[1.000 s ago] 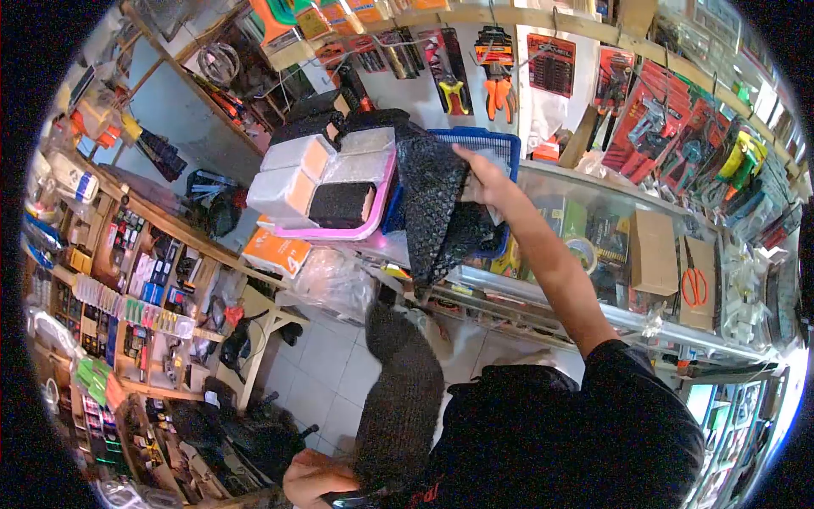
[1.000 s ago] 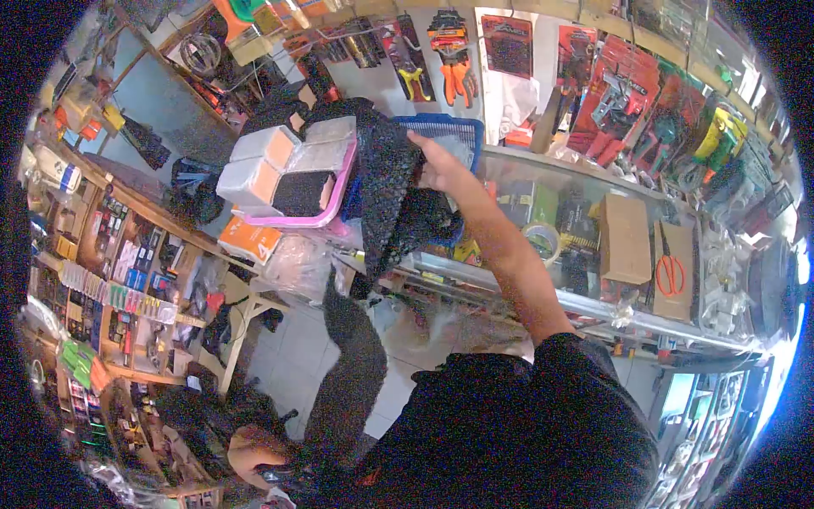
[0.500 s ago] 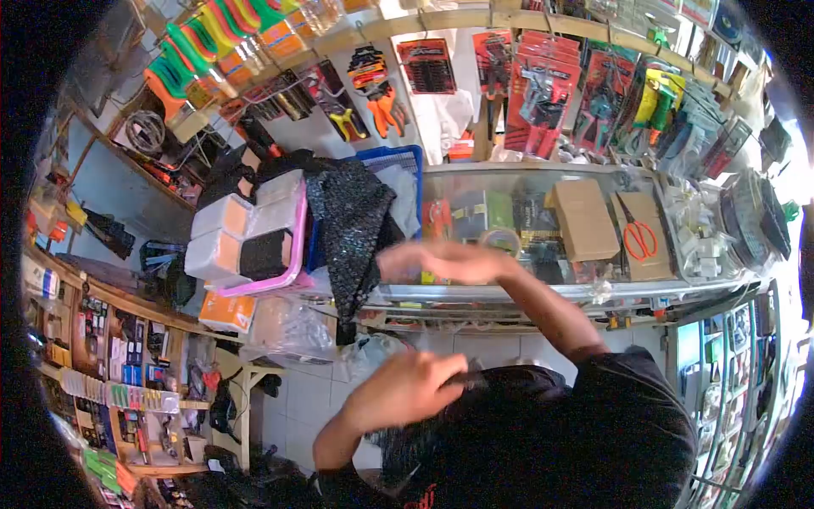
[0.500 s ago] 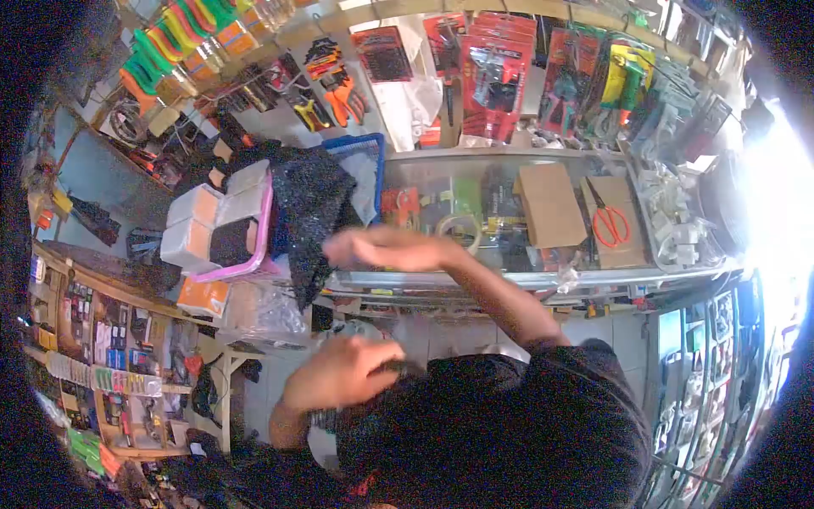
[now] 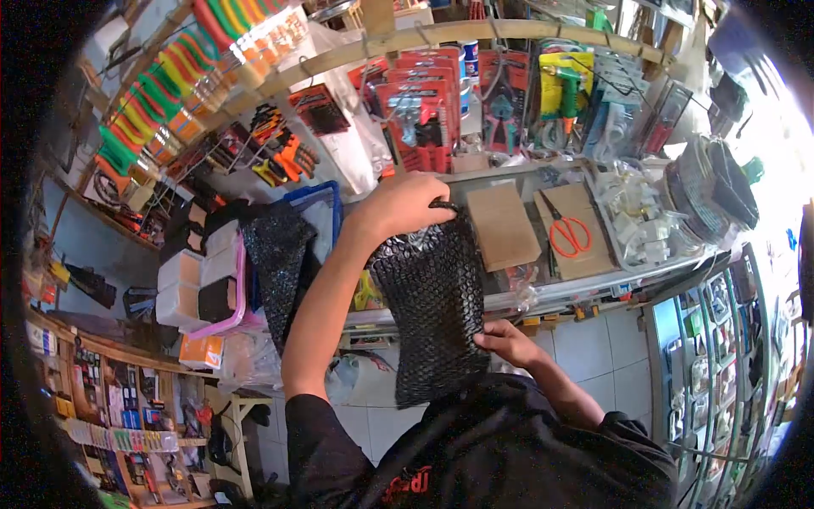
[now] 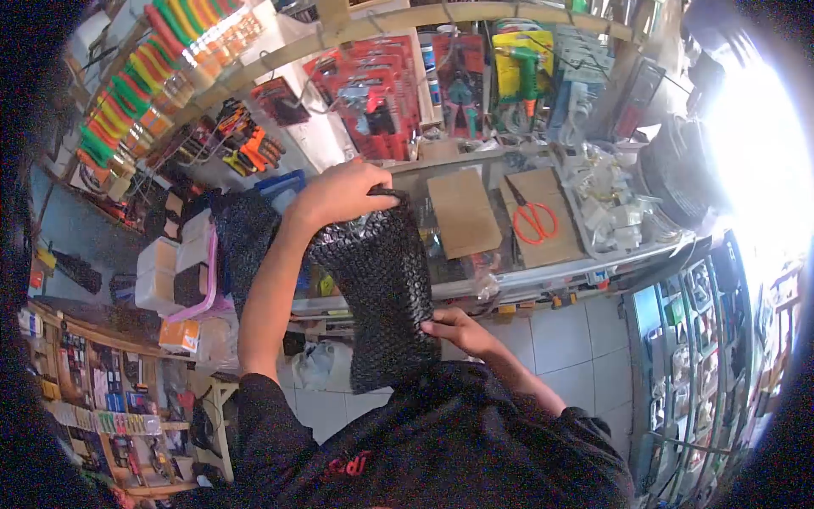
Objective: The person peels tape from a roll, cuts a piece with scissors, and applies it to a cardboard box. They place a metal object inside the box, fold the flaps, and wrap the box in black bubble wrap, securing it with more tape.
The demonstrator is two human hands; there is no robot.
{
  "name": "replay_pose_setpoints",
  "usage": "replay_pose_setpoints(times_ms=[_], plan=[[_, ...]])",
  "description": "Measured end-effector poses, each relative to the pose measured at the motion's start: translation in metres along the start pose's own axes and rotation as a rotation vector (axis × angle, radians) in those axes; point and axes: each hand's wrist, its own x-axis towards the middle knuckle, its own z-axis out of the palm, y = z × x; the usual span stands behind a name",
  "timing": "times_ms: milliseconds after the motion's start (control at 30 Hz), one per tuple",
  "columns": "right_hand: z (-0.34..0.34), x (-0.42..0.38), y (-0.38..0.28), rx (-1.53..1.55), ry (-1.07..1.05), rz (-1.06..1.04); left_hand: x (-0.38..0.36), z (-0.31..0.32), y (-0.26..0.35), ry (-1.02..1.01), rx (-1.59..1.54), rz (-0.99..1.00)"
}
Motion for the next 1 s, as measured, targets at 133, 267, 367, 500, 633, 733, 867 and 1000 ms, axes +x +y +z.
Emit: replay_pose_setpoints(times_ms=[133, 267, 367, 500, 633, 733, 867, 1000], plan=[[-0.01, -0.013, -0.028, 0.178, 0.481, 0.071, 0.021, 0.025, 0.012, 0.282, 0.356, -0.035], [-0.058, 0.011, -0.007, -0.057, 0.697, -0.038, 0.015, 0.073, 0.046, 0.664, 0.417, -0.02], [-0.079, 0.036, -0.009, -0.024, 0.722, -0.071, -0.01, 0.144, 0.077, 0.647, 0.116, -0.017], [-0.095, 0.07, -0.028, -0.229, 0.793, -0.075, -0.032, 0.226, 0.075, 0.451, -0.281, -0.269], [-0.065, 0.057, -0.102, -0.237, 0.578, -0.051, -0.042, 0.276, 0.063, 0.368, -0.334, -0.477], [-0.1, 0.065, -0.082, -0.45, 0.413, -0.375, -0.041, 0.31, 0.053, 0.413, -0.193, -0.518], [-0.104, 0.043, -0.099, -0.864, 0.432, -0.354, -0.03, 0.325, 0.054, 0.461, -0.059, -0.602], [-0.103, 0.043, -0.074, -1.4, 0.686, -0.349, -0.023, 0.334, 0.051, 0.505, -0.047, -0.664]])
